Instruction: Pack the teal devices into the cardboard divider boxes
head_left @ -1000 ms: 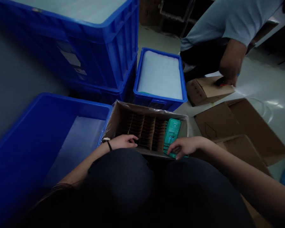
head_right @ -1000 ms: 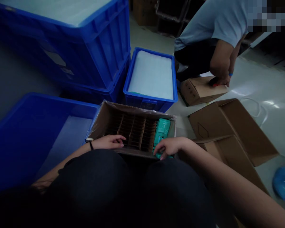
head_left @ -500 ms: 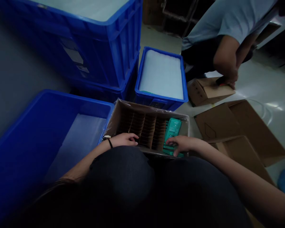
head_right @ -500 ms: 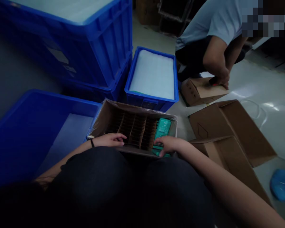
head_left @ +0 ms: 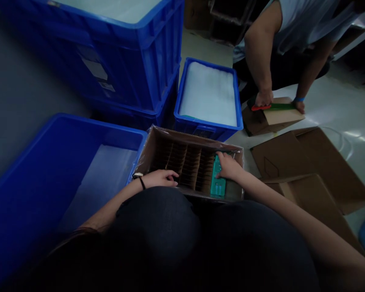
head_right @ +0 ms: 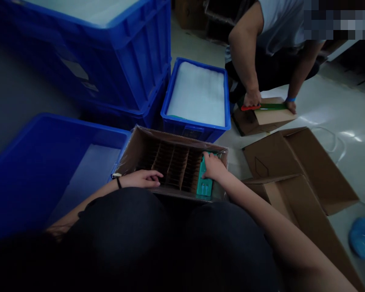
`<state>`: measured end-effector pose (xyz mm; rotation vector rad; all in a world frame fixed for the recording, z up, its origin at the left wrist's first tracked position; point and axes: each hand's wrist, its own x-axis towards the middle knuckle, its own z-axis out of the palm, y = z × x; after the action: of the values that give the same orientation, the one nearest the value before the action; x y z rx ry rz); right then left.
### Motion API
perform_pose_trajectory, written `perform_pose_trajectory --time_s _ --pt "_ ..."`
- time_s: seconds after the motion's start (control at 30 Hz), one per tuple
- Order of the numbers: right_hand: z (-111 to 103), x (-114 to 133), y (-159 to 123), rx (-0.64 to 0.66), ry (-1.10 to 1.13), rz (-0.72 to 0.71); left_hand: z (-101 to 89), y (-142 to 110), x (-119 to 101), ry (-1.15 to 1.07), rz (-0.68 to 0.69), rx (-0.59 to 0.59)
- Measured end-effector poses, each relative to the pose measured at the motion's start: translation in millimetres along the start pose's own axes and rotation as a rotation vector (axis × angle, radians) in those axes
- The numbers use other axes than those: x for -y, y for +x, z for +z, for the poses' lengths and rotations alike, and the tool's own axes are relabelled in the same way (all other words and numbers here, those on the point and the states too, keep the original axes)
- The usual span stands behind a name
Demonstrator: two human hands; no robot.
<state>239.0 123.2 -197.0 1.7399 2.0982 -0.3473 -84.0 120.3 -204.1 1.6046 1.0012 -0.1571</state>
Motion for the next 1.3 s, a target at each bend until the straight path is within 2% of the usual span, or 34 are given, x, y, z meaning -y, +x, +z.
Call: perform_pose_trajectory --time_s 0.13,0.33,0.47,0.57,0.77,0.93,1.17,1.3 --pt "-3.7 -1.3 -4.8 0.068 -0.030 -0.073 0.8 1.1 2.4 -0.026 0.001 -0.002" --pt "-26.0 -18.8 -15.5 0.199 0.015 -0.136 -0.1 0.2 0.2 -0.040 0.001 -0.015" --pt "-34.6 -26.6 -23.8 0.089 -0.026 -0.128 -0.3 1.3 0.3 -0.022 0.014 -0.007" --pt "-31.4 -25.0 -10.6 0.048 -0.087 -0.148 -0.3 3.3 2.3 -0.001 0.015 0.001" --pt "-21.4 -10.2 29.8 0.174 -0.211 -0.295 -0.7 3.2 4.3 -0.002 0.031 -0.030" --pt "-23.0 4.7 21.2 0.158 -0.322 -0.366 0.7 1.8 5.1 -0.023 0.028 -0.010" --pt "-23.8 -20.7 5.2 0.104 -0.330 -0.499 0.6 1.7 2.9 -0.036 0.040 -0.012" --pt "-15.6 -19.2 11.3 0.104 -0.394 -0.520 0.6 1.9 3.0 -0.005 0.033 -0.028"
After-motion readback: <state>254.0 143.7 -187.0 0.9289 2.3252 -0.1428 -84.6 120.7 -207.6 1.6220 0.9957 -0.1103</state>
